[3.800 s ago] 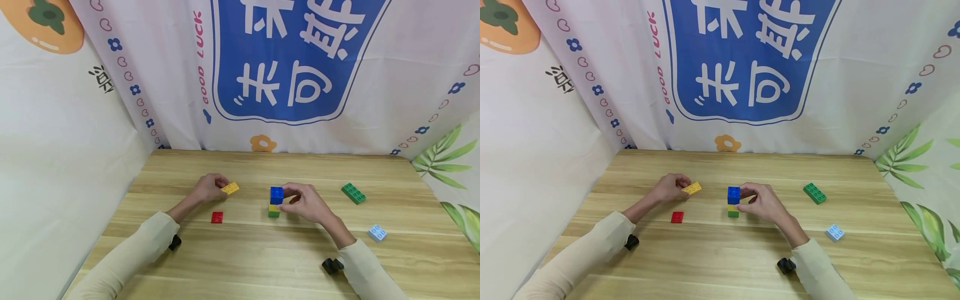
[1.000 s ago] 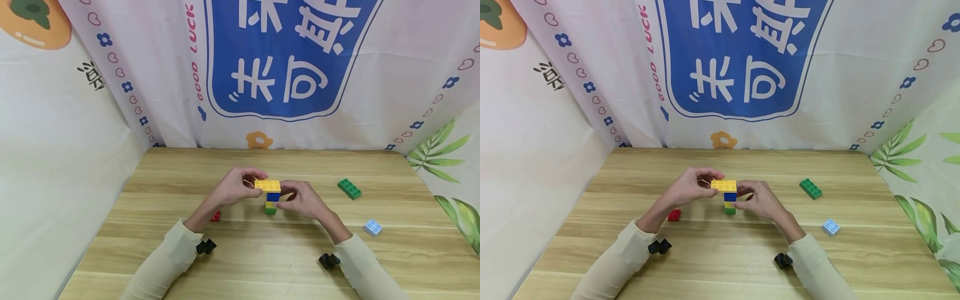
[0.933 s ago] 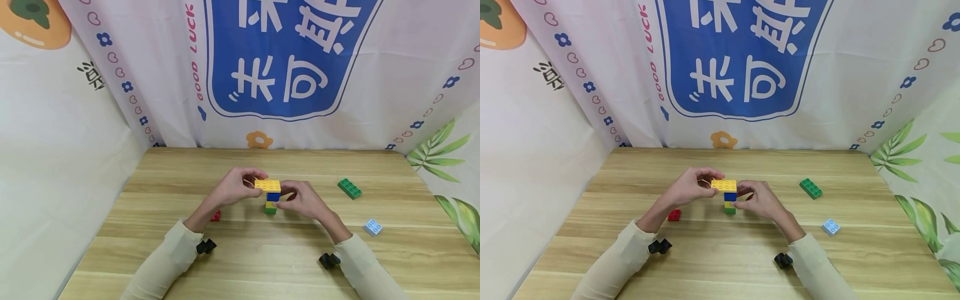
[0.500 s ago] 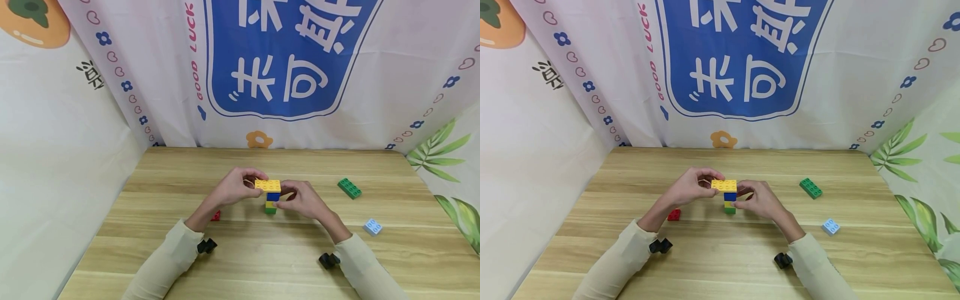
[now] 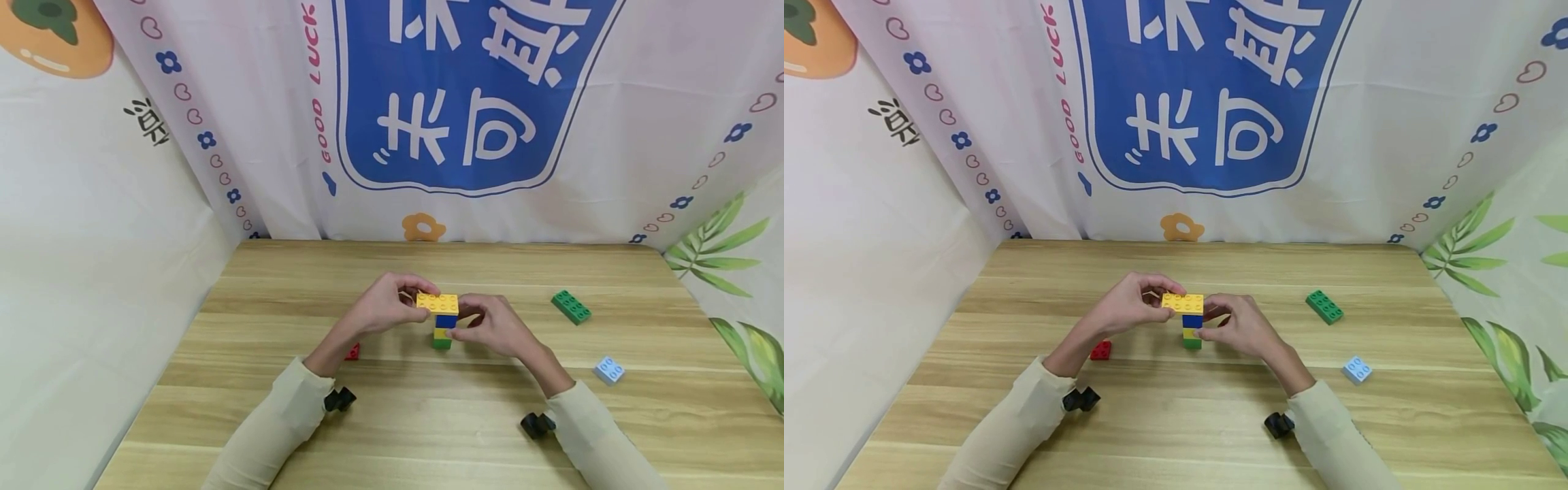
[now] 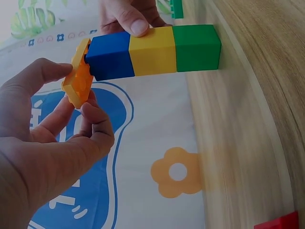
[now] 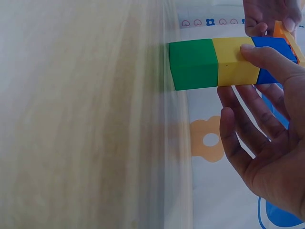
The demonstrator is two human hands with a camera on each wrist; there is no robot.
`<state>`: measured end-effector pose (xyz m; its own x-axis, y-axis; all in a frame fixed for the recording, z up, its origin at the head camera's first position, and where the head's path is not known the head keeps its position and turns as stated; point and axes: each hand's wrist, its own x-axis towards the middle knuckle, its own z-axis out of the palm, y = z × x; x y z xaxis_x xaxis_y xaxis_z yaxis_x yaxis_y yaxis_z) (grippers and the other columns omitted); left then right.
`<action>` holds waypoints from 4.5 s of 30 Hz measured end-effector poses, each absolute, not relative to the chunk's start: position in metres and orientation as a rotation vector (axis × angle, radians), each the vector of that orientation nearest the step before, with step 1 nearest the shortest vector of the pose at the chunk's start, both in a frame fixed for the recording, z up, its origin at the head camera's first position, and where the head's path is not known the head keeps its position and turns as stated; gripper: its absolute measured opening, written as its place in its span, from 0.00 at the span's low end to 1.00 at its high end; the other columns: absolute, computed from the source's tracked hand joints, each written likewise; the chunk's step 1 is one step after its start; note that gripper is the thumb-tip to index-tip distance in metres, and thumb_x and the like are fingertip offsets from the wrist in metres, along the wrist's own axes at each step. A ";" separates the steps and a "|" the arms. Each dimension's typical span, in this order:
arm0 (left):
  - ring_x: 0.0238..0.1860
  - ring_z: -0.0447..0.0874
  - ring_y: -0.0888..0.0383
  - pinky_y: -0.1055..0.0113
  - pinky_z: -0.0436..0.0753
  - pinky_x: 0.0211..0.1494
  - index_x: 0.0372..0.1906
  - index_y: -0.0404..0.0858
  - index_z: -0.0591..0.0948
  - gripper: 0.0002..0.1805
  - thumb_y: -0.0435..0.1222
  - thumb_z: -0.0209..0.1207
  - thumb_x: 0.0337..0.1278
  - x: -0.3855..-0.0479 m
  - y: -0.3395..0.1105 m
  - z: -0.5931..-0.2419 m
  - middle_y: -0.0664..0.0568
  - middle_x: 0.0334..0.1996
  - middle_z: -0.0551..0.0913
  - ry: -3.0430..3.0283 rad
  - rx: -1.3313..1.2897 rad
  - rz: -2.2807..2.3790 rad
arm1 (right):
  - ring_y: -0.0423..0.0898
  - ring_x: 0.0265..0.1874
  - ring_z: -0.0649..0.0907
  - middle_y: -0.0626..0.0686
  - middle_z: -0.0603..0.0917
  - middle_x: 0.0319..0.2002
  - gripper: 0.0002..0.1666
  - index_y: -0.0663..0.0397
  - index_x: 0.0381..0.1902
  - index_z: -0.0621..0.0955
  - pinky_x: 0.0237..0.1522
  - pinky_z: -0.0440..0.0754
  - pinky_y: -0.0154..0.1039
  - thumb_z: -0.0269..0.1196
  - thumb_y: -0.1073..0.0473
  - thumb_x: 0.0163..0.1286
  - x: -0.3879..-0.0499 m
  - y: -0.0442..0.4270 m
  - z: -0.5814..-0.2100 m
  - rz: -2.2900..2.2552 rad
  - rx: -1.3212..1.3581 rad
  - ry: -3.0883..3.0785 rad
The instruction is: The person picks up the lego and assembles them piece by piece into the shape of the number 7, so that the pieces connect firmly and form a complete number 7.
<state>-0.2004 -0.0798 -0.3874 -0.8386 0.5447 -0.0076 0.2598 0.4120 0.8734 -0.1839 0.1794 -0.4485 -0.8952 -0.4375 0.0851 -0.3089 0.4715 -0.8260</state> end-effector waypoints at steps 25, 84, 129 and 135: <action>0.37 0.78 0.56 0.69 0.80 0.37 0.52 0.42 0.91 0.18 0.31 0.71 0.54 -0.199 -0.079 -0.386 0.48 0.47 0.87 2.444 0.701 1.378 | 0.52 0.54 0.90 0.49 0.91 0.53 0.29 0.46 0.60 0.85 0.54 0.90 0.48 0.80 0.44 0.64 -0.183 0.183 -0.433 -1.278 -0.676 2.610; 0.43 0.84 0.55 0.68 0.89 0.47 0.46 0.38 0.90 0.13 0.31 0.78 0.55 -0.200 -0.083 -0.388 0.47 0.43 0.90 2.455 0.638 1.415 | 0.56 0.50 0.90 0.54 0.91 0.52 0.13 0.49 0.52 0.91 0.47 0.90 0.36 0.74 0.57 0.72 -0.179 0.180 -0.412 -1.547 -0.669 2.598; 0.60 0.85 0.34 0.59 0.89 0.60 0.64 0.36 0.84 0.24 0.33 0.74 0.64 -0.197 -0.136 -0.404 0.43 0.59 0.87 2.303 0.782 1.503 | 0.51 0.53 0.89 0.54 0.91 0.55 0.15 0.49 0.54 0.90 0.45 0.91 0.36 0.75 0.56 0.71 -0.175 0.178 -0.422 -1.638 -0.621 2.559; 0.61 0.84 0.32 0.67 0.88 0.58 0.65 0.35 0.83 0.24 0.31 0.72 0.65 -0.195 -0.162 -0.416 0.35 0.61 0.85 2.313 0.760 1.498 | 0.50 0.53 0.89 0.53 0.91 0.56 0.16 0.48 0.54 0.91 0.45 0.91 0.36 0.76 0.56 0.70 -0.176 0.179 -0.423 -1.636 -0.617 2.564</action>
<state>-0.1946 -0.1618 -0.4160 -0.8218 0.5678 0.0472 0.2751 0.3230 0.9055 -0.1755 0.1791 -0.4232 -0.9202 -0.3485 0.1784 -0.3086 0.3652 -0.8783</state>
